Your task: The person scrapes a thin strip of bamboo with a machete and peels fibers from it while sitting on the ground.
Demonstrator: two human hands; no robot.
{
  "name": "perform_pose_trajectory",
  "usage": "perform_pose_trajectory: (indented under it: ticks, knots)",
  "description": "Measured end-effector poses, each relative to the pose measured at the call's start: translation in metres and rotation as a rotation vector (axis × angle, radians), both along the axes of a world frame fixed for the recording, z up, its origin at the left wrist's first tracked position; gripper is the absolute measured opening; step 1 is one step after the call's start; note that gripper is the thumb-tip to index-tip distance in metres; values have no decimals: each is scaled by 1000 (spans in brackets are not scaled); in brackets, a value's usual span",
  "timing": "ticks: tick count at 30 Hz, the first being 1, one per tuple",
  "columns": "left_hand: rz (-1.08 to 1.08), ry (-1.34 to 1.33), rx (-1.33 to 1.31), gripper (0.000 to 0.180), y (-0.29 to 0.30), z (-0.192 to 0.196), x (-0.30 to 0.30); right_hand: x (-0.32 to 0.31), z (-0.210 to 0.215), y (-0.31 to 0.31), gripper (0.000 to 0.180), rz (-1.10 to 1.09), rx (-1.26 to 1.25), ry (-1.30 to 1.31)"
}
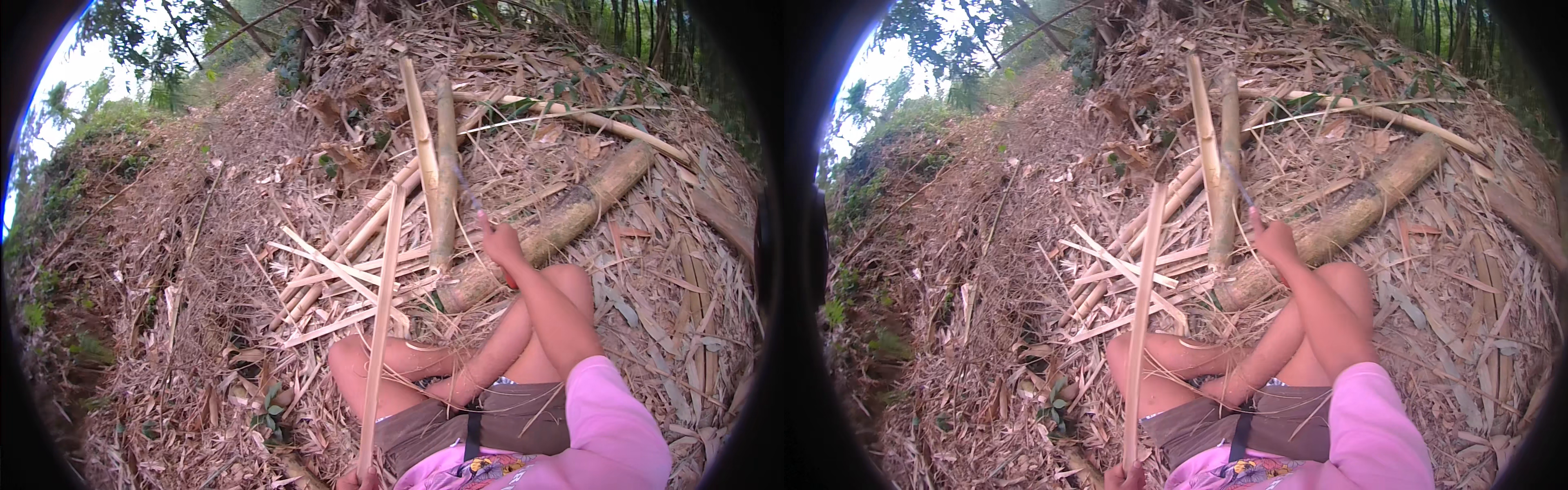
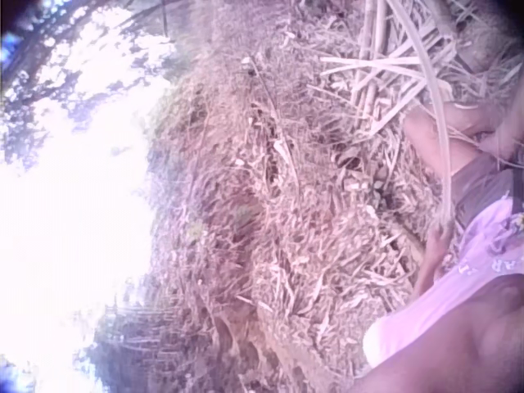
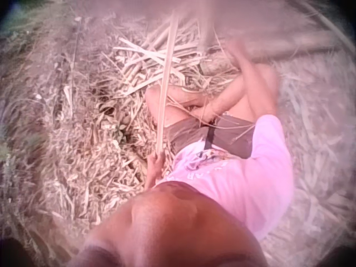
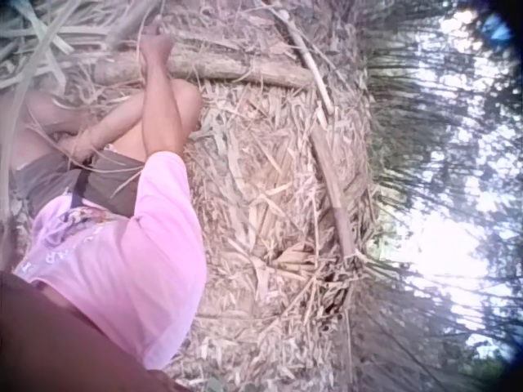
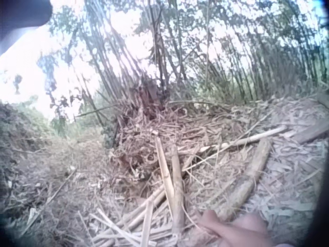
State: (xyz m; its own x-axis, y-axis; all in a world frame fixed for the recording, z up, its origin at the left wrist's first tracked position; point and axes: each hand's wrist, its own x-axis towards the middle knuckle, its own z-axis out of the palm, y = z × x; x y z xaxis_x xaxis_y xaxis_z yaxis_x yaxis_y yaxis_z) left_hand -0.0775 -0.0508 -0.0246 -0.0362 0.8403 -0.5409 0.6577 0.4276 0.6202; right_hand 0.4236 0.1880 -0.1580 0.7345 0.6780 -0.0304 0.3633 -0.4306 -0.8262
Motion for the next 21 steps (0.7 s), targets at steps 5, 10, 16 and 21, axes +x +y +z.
perform_pose_trajectory:
  ticks: [5, 10, 16, 21]
  knots:
    - [107, -308, -62, 40, 29, -7, 54, -39, 17, -18, 78, 35, 144, 679]
    - [104, -595, -195, 40, 67, -16, 97, -52, 27, -38, 71, 110, 108, 728]
    - [-50, -494, -188, 38, 82, -6, 109, -51, 39, -39, 67, 215, 179, 867]
    - [-251, -251, 70, 39, 66, -13, 61, -43, 53, -32, 65, 149, 331, 1213]
